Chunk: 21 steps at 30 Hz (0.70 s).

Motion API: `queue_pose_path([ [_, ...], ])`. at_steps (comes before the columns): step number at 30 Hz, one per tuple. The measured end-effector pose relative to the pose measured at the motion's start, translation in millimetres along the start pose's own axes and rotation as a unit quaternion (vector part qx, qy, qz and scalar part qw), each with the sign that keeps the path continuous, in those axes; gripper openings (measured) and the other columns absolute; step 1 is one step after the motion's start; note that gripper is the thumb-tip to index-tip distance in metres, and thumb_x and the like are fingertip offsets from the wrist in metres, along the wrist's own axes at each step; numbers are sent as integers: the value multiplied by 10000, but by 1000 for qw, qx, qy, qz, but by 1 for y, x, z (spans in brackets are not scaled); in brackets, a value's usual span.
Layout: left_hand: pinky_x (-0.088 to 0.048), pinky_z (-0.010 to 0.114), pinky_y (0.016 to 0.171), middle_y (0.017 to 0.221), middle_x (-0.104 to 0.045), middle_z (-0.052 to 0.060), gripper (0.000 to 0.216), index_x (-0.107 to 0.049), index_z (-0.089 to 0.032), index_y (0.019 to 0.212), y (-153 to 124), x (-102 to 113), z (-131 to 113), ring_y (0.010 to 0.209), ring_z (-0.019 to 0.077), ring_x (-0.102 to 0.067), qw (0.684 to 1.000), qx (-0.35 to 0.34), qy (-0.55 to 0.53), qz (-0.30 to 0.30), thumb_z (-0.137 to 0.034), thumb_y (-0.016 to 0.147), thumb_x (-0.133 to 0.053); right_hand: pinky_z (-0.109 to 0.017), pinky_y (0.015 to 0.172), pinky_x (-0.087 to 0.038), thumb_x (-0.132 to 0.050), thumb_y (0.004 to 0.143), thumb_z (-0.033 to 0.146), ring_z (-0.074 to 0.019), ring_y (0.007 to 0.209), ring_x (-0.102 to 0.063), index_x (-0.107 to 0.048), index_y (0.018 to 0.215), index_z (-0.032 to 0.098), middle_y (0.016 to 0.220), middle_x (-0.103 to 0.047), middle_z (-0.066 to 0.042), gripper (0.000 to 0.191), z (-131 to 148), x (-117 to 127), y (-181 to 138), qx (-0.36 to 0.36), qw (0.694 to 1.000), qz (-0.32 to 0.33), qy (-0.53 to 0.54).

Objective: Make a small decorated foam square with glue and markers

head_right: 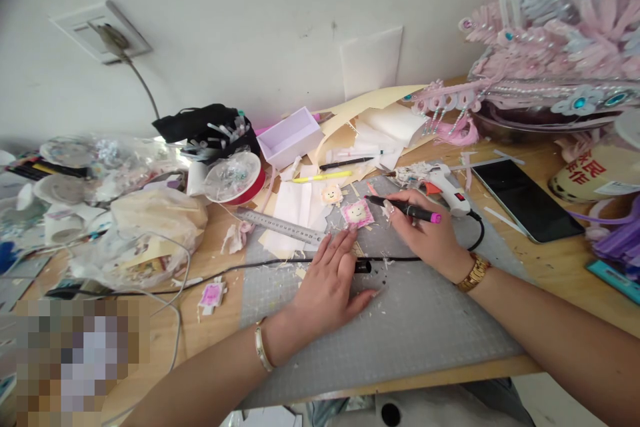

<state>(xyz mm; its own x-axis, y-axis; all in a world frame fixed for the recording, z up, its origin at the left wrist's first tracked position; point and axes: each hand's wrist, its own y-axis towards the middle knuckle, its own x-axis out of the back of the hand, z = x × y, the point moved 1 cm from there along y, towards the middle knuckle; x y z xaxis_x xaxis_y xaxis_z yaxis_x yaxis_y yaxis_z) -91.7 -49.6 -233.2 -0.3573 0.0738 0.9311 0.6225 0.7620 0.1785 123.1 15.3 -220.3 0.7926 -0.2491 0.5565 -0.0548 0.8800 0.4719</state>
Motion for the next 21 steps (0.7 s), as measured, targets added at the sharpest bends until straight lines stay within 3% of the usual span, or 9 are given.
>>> queue_pose_path([
  [10, -310, 611, 1210, 1558, -393, 292, 493, -538, -96, 1159, 0, 0, 0, 1496, 391, -325, 1000, 1, -7, 4, -526, 924, -591, -358, 675, -542, -612, 914, 364, -212, 721, -686, -688, 998, 277, 870, -747, -32, 143, 2, 0, 1, 8, 999, 30, 18],
  [15, -317, 599, 1212, 1553, -397, 297, 499, -540, -89, 1153, 0, 0, 0, 1490, 397, -336, 1000, 0, -4, 0, -531, 925, -587, -342, 597, -514, -601, 920, 355, -188, 607, -640, -684, 982, 274, 779, -722, -13, 131, 1, 1, 0, -14, 1000, 4, 8],
  [19, -324, 612, 1202, 1555, -395, 294, 498, -527, -105, 1180, -1, -1, 0, 1500, 383, -323, 1000, -1, -9, -1, -533, 930, -577, -350, 654, -535, -622, 903, 345, -212, 727, -691, -689, 1004, 276, 863, -746, -28, 140, 0, 1, -1, -3, 999, 39, 11],
  [21, -330, 614, 1197, 1554, -398, 293, 489, -525, -111, 1179, 0, -1, 0, 1497, 383, -330, 1000, 1, -8, -2, -526, 927, -587, -350, 642, -532, -611, 906, 339, -210, 708, -686, -689, 978, 274, 856, -747, -30, 125, 0, 1, -1, -13, 1000, 13, -1],
])
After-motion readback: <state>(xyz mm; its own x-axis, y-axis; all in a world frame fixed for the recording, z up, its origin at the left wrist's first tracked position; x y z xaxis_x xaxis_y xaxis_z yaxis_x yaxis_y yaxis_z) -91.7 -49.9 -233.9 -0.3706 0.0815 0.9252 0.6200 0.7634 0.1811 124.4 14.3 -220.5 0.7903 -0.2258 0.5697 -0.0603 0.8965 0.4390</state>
